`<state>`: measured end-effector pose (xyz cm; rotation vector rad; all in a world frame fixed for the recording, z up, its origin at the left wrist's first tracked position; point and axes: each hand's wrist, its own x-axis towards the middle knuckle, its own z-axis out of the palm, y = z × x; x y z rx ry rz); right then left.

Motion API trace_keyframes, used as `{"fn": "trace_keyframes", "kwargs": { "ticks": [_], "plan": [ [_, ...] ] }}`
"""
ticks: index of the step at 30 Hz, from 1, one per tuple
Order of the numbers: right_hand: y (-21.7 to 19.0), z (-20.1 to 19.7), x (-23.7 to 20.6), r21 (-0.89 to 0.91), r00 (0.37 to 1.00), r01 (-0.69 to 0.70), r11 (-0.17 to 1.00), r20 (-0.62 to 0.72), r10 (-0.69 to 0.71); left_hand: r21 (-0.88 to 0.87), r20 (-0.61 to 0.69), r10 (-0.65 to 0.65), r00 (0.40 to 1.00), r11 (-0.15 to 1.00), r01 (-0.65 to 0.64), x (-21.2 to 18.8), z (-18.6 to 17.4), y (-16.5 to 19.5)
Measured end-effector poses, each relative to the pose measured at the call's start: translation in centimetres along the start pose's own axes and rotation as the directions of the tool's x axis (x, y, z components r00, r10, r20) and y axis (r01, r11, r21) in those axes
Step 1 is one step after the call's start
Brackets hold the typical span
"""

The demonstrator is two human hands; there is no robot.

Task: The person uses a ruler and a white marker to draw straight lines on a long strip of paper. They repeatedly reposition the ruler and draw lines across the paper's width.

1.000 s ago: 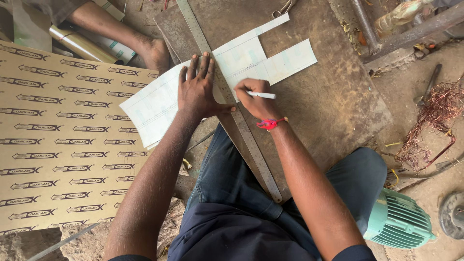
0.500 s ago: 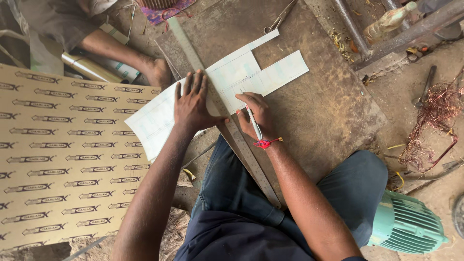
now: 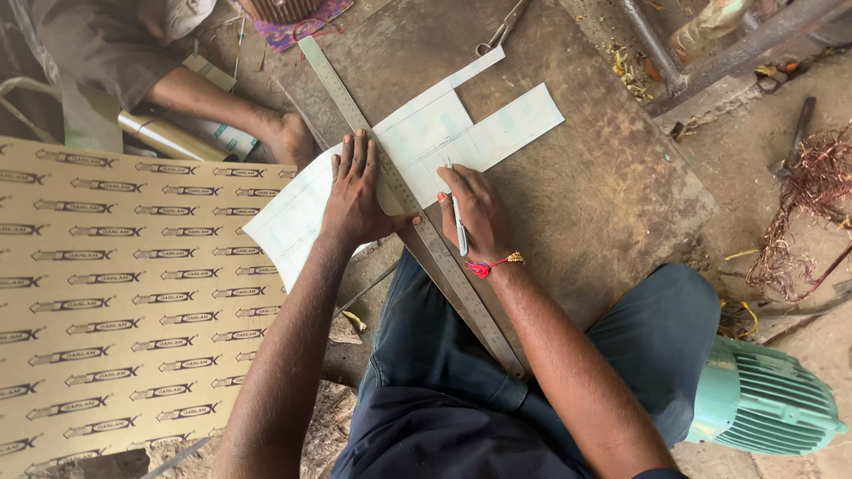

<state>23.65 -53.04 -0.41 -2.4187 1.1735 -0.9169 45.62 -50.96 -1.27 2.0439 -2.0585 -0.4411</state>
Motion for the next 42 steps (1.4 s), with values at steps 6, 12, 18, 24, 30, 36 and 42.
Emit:
{"fn": "trace_keyframes", "kwargs": {
  "ticks": [6, 12, 18, 24, 30, 36, 42],
  "plan": [
    [0.4, -1.7, -0.4, -0.141, 0.999, 0.02, 0.99, 0.03, -0.015, -0.028, -0.011, 0.052, 0.999, 0.998, -0.052, 0.6, -0.1, 1.5],
    [0.0, -2.1, -0.6, -0.2, 0.999, -0.012, 0.98, 0.05, 0.022, -0.035, -0.051, 0.056, 0.997, 0.998, -0.057, 0.5, -0.1, 2.5],
    [1.6, -4.3, 0.4, -0.262, 0.997, -0.038, 0.964, 0.05, 0.053, 0.048, 0.02, -0.042, 0.999, 0.998, 0.041, -0.7, -1.5, 1.5],
    [1.7, -4.3, 0.4, -0.276, 0.999, -0.029, 0.961, 0.025, 0.038, -0.038, -0.051, 0.019, 0.998, 0.999, -0.021, -1.4, -1.1, -0.1],
    [1.3, -4.6, 0.7, -0.314, 0.997, -0.025, 0.949, 0.065, 0.048, -0.034, -0.071, 0.069, 0.995, 0.997, -0.071, -1.0, -0.6, 1.0],
    [0.9, -6.4, 1.4, -0.334, 0.999, -0.042, 0.942, 0.017, 0.051, -0.014, -0.033, 0.06, 0.998, 0.998, -0.06, -1.1, -1.3, 2.2],
    [-1.5, -4.9, 0.5, 0.034, 0.995, -0.092, 0.995, 0.034, 0.091, 0.05, 0.003, 0.004, 1.0, 0.999, -0.004, -2.1, -1.6, 1.4]
  ]
}}
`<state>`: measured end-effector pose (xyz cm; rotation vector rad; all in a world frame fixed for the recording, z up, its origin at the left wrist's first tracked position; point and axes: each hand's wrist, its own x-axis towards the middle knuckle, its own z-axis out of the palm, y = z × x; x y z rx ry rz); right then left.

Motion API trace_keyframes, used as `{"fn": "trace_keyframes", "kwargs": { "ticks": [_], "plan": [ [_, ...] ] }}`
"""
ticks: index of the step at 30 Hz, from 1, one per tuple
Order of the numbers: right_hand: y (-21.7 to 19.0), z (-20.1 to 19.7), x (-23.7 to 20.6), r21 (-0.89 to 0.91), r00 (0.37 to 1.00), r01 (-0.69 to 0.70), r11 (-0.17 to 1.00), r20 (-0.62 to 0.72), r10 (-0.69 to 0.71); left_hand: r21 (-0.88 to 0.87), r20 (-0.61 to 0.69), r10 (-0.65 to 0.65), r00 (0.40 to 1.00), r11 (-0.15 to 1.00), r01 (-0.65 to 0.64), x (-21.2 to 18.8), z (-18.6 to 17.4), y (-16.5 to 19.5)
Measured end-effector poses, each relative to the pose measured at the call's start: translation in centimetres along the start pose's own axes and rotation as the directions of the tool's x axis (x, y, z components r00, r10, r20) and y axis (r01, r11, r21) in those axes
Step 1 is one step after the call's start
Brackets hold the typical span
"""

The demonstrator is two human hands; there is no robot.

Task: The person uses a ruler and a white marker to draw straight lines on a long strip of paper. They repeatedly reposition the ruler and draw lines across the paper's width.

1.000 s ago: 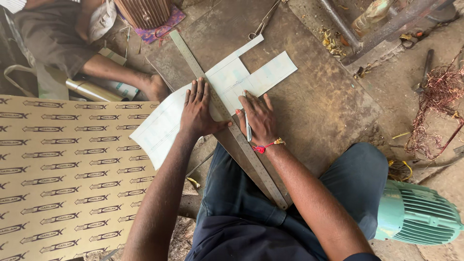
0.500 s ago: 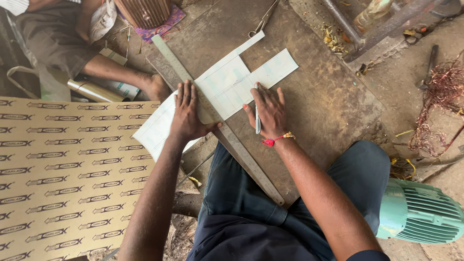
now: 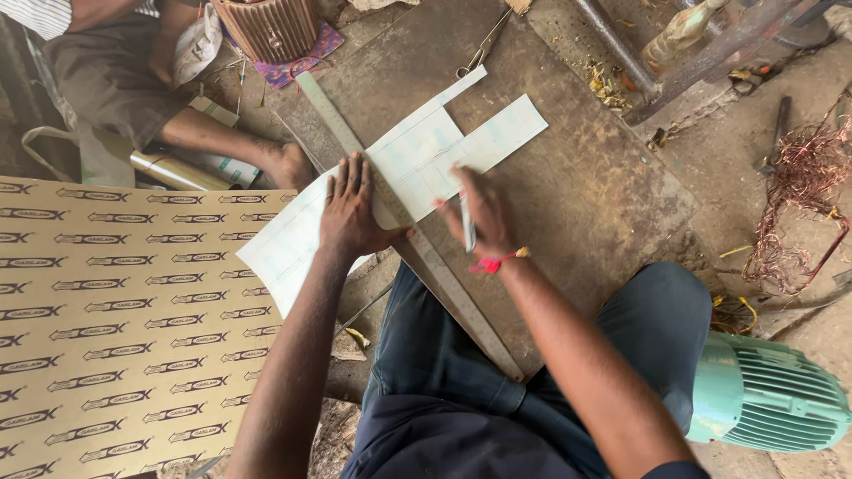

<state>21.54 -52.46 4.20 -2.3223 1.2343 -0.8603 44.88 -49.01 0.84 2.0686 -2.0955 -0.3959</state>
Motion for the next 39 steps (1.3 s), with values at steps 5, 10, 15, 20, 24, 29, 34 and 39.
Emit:
{"fn": "trace_keyframes", "kwargs": {
  "ticks": [5, 10, 15, 20, 24, 29, 34, 39],
  "plan": [
    [-0.5, 2.6, -1.0, 0.034, 0.984, 0.143, 0.989, -0.113, -0.139, -0.021, -0.003, -0.039, 0.999, 0.999, 0.039, -0.1, 0.2, -1.4],
    [0.7, 2.6, -1.0, -0.042, 0.995, 0.098, 0.994, -0.031, -0.099, -0.017, -0.004, -0.022, 1.0, 1.0, 0.022, 0.3, 0.8, -1.9],
    [1.2, 2.7, -1.5, -0.117, 0.994, 0.11, 0.987, 0.025, -0.108, 0.01, 0.002, -0.026, 1.0, 1.0, 0.026, 1.0, 1.4, -1.7],
    [2.3, 2.7, -1.8, -0.091, 0.993, 0.114, 0.989, 0.052, -0.11, 0.022, 0.029, -0.043, 0.999, 0.999, 0.043, 1.2, 1.6, -1.5],
    [2.9, 2.9, -2.1, -0.076, 0.994, 0.101, 0.992, 0.05, -0.097, 0.037, 0.021, -0.049, 0.999, 0.998, 0.048, 1.2, 1.9, -1.5],
    [3.2, 3.1, -2.3, -0.053, 0.996, 0.076, 0.996, 0.047, -0.073, 0.037, 0.006, -0.049, 0.999, 0.998, 0.048, 1.2, 2.2, -1.4],
    [3.3, 3.1, -2.2, -0.065, 0.994, 0.099, 0.993, 0.051, -0.096, 0.035, -0.004, -0.044, 0.999, 0.998, 0.045, 1.1, 2.3, -1.5],
    [3.5, 3.2, -2.4, -0.076, 0.994, 0.101, 0.992, 0.045, -0.098, 0.036, -0.025, -0.028, 0.999, 0.999, 0.029, 1.0, 2.7, -1.6]
  ]
}}
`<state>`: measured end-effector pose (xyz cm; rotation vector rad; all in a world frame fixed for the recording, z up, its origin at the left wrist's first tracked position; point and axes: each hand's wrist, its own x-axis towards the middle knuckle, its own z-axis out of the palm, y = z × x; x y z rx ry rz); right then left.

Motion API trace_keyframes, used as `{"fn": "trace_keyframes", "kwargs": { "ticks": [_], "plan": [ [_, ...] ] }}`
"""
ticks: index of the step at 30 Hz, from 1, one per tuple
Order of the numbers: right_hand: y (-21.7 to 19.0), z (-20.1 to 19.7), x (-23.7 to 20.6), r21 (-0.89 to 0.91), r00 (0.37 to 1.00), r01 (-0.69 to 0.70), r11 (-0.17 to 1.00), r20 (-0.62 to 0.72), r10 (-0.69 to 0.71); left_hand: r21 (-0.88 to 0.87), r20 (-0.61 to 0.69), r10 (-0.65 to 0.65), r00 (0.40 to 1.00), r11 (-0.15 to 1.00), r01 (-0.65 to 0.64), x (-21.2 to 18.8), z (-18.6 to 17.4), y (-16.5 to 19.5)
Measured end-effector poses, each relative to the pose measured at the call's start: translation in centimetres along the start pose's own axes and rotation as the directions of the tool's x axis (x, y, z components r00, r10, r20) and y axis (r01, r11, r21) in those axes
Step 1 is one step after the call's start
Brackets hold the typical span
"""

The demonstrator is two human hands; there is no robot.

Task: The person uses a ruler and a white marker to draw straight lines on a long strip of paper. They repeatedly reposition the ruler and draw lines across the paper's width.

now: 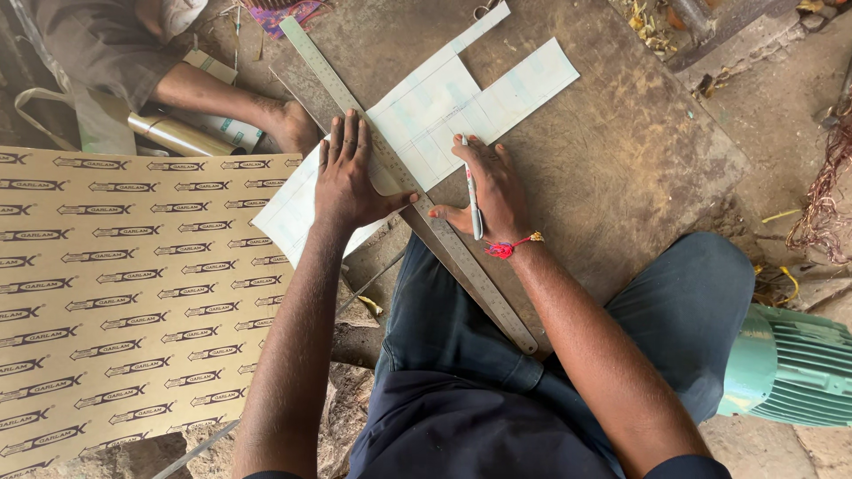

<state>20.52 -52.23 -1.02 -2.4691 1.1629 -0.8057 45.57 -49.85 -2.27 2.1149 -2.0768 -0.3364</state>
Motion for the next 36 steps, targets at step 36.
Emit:
{"fn": "trace_keyframes", "kwargs": {
  "ticks": [36],
  "plan": [
    [-0.05, -0.22, -0.14, -0.007, 0.999, -0.033, 0.999, 0.016, 0.033, 0.021, 0.031, 0.002, 1.0, 1.0, -0.002, 0.5, 0.01, 0.2]
  ]
}}
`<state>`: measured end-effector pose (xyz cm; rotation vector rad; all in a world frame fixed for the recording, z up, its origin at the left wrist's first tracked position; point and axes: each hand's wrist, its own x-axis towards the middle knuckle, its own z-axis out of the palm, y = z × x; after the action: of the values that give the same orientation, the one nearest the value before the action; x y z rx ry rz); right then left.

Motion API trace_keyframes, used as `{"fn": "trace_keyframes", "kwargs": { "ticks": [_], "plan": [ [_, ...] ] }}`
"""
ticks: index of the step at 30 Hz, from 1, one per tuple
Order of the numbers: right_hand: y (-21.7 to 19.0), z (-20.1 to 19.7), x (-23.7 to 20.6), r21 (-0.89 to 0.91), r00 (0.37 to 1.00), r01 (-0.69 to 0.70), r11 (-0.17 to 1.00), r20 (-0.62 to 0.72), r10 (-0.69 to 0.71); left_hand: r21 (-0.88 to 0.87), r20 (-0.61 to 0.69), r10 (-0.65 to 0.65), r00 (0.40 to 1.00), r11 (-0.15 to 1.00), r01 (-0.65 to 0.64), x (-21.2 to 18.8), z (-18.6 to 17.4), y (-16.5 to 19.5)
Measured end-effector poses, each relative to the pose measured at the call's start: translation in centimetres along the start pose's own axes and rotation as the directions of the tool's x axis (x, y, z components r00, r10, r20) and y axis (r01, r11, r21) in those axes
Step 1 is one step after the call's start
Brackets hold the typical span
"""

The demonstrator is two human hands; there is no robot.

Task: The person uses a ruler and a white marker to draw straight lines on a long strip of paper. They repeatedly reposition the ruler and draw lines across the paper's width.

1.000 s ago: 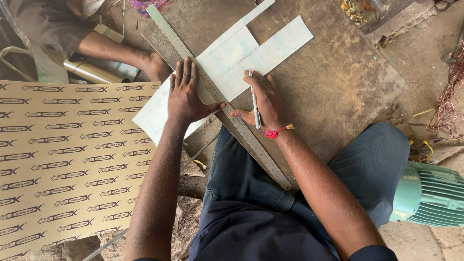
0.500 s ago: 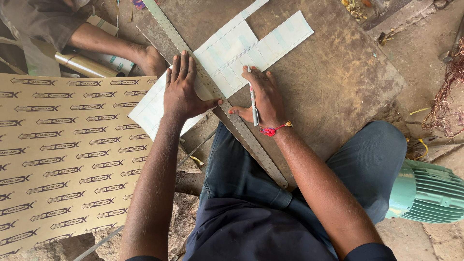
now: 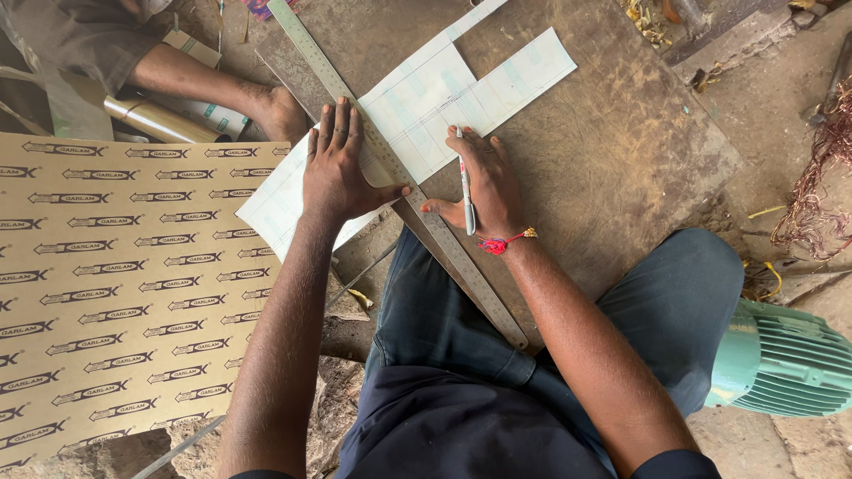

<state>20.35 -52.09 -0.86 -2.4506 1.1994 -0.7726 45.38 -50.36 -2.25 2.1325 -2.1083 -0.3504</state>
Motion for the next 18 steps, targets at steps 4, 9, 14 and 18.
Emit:
{"fn": "trace_keyframes", "kwargs": {
  "ticks": [4, 9, 14, 18],
  "plan": [
    [0.1, -0.1, -0.2, 0.039, 0.992, 0.097, 0.994, -0.086, -0.094, 0.007, 0.022, -0.015, 1.0, 1.0, 0.015, 0.0, -0.1, 0.1],
    [-0.6, 1.0, -0.2, 0.539, 0.992, -0.03, 0.842, -0.09, 0.093, 0.013, 0.04, -0.038, 0.998, 0.999, 0.037, 0.2, -0.2, 0.1],
    [-2.0, 1.6, -0.1, 0.593, 0.991, -0.097, 0.8, -0.016, 0.133, -0.023, 0.019, -0.044, 0.999, 0.999, 0.044, 0.3, -0.5, -0.2],
    [-2.1, 1.5, 0.4, 0.518, 0.997, -0.033, 0.855, -0.046, 0.067, -0.03, 0.016, -0.05, 0.999, 0.998, 0.051, 0.4, -0.7, -0.2]
  ]
}}
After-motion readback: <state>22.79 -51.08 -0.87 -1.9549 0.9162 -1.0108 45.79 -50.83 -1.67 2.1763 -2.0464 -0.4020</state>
